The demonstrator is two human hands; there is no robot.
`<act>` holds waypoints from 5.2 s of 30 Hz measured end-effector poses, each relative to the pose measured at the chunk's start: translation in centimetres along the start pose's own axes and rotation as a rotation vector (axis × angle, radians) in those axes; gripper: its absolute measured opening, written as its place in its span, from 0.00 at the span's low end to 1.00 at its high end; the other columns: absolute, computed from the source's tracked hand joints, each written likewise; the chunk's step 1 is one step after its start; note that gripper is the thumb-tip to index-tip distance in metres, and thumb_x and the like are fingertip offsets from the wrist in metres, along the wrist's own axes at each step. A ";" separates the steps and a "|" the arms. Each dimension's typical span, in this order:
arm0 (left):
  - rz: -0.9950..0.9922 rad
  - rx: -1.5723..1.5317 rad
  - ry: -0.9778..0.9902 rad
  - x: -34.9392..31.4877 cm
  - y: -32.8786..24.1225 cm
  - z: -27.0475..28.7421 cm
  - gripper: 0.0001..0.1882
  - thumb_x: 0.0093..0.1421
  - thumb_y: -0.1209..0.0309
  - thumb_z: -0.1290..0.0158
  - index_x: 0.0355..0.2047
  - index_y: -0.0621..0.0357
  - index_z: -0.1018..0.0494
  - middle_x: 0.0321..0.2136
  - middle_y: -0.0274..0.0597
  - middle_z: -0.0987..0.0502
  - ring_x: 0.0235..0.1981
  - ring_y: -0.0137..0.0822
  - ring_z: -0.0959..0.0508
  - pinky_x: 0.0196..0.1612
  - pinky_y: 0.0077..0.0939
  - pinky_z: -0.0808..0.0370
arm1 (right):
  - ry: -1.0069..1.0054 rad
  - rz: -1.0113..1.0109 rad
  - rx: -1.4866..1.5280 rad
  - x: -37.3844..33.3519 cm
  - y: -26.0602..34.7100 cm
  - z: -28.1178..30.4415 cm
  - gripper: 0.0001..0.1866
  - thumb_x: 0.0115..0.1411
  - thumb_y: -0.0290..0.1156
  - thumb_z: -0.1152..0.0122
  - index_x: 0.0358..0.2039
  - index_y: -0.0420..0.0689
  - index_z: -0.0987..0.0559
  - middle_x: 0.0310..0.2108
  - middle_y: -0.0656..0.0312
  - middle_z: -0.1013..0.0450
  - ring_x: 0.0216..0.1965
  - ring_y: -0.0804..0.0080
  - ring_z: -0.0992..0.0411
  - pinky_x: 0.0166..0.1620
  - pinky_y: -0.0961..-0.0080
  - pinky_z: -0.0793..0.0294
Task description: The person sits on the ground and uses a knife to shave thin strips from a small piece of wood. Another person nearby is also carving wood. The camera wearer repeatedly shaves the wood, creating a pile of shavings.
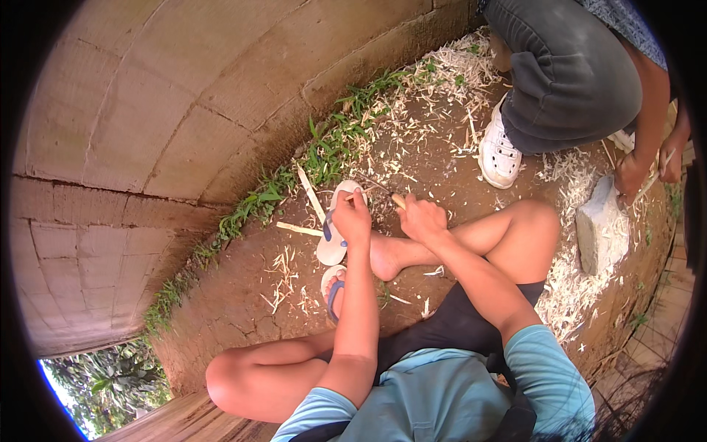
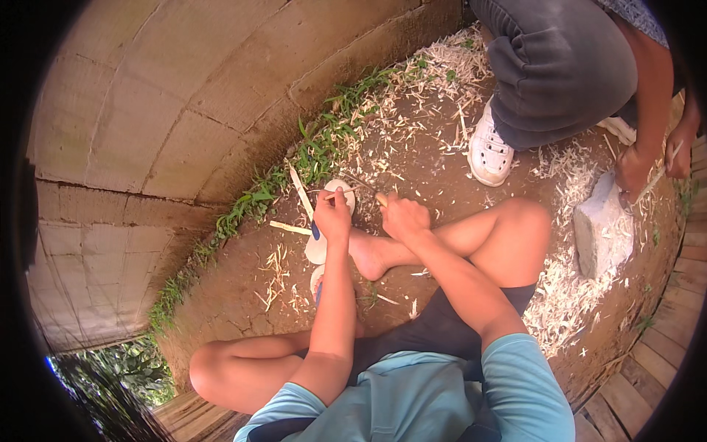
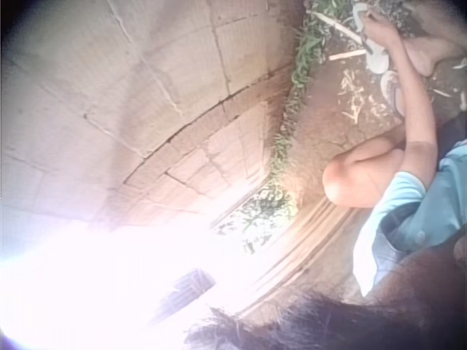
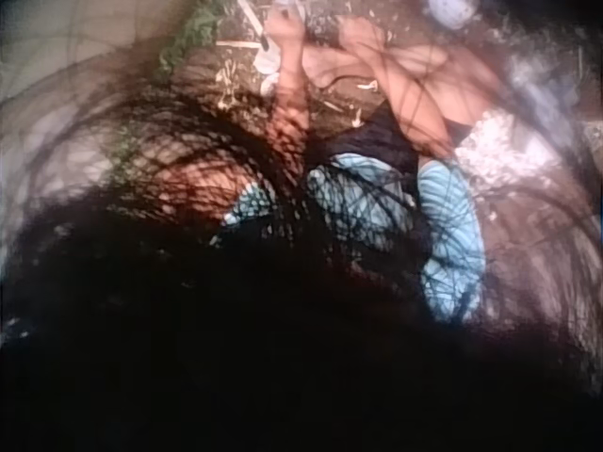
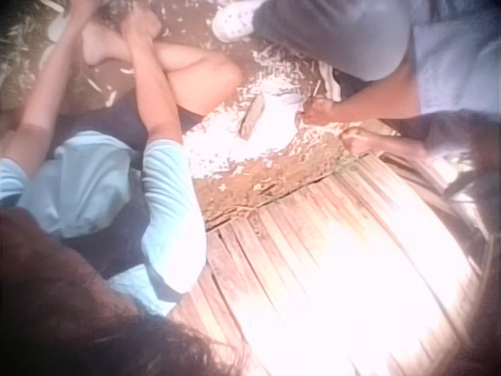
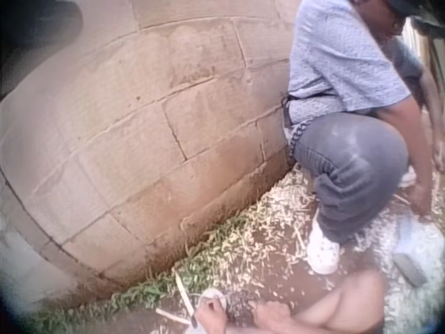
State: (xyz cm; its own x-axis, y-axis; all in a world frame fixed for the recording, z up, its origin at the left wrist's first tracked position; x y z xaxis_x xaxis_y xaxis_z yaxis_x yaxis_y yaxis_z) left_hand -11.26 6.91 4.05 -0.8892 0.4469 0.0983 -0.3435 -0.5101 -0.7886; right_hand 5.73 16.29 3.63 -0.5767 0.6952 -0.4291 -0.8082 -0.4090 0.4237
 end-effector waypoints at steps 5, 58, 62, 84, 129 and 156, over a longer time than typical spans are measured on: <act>-0.036 0.083 -0.001 0.1 -1.0 0.3 0.15 0.61 0.63 0.45 0.23 0.61 0.29 0.16 0.42 0.23 0.19 0.36 0.21 0.26 0.31 0.28 | -0.200 0.088 0.161 -0.8 2.1 1.9 0.20 0.61 0.39 0.49 0.49 0.41 0.32 0.35 0.47 0.22 0.37 0.48 0.22 0.39 0.57 0.23; 0.002 0.131 0.032 0.5 -1.8 0.4 0.15 0.58 0.60 0.44 0.27 0.59 0.27 0.21 0.49 0.21 0.26 0.52 0.21 0.32 0.42 0.27 | -0.006 -0.057 0.045 1.0 -0.8 -0.1 0.20 0.59 0.45 0.48 0.35 0.39 0.19 0.33 0.44 0.22 0.36 0.46 0.23 0.40 0.54 0.24; -0.105 0.041 -0.038 0.5 -1.2 0.3 0.13 0.60 0.61 0.46 0.31 0.60 0.27 0.25 0.52 0.21 0.29 0.55 0.21 0.33 0.44 0.27 | 0.121 -0.036 -0.016 0.8 -1.6 -2.4 0.21 0.59 0.46 0.46 0.40 0.41 0.21 0.35 0.48 0.22 0.38 0.50 0.23 0.41 0.56 0.23; -0.016 -0.002 0.061 2.0 -0.5 0.2 0.10 0.57 0.67 0.45 0.30 0.63 0.22 0.24 0.53 0.21 0.27 0.53 0.21 0.32 0.45 0.27 | 0.128 -0.045 0.078 -0.7 -2.4 -2.5 0.21 0.60 0.43 0.49 0.44 0.41 0.20 0.43 0.47 0.23 0.46 0.50 0.24 0.47 0.56 0.25; 0.089 0.097 0.006 1.0 -2.7 2.1 0.09 0.59 0.67 0.48 0.30 0.62 0.25 0.25 0.56 0.22 0.31 0.58 0.22 0.34 0.48 0.27 | 0.165 -0.074 -0.218 1.8 -2.5 -4.7 0.22 0.63 0.47 0.51 0.47 0.40 0.30 0.39 0.40 0.24 0.43 0.42 0.25 0.46 0.50 0.28; 0.146 0.055 0.061 1.7 -1.7 2.6 0.10 0.61 0.67 0.51 0.33 0.62 0.25 0.28 0.60 0.22 0.34 0.59 0.22 0.38 0.50 0.27 | -0.325 0.099 0.144 -1.3 2.8 1.8 0.18 0.67 0.43 0.57 0.47 0.40 0.39 0.29 0.39 0.25 0.34 0.36 0.26 0.36 0.48 0.29</act>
State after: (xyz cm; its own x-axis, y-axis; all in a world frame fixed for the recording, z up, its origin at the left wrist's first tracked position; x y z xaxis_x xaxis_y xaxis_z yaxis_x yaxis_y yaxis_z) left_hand -12.99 6.62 7.14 -0.9116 0.4076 -0.0535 -0.2291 -0.6118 -0.7571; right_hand 4.39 15.32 6.79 -0.5648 0.8173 -0.1138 -0.7119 -0.4128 0.5682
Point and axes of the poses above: each hand's wrist, its own x-axis towards the middle knuckle, its own z-axis out of the back of the hand, y = z × x, the point moved 9 cm from there along x, towards the middle knuckle
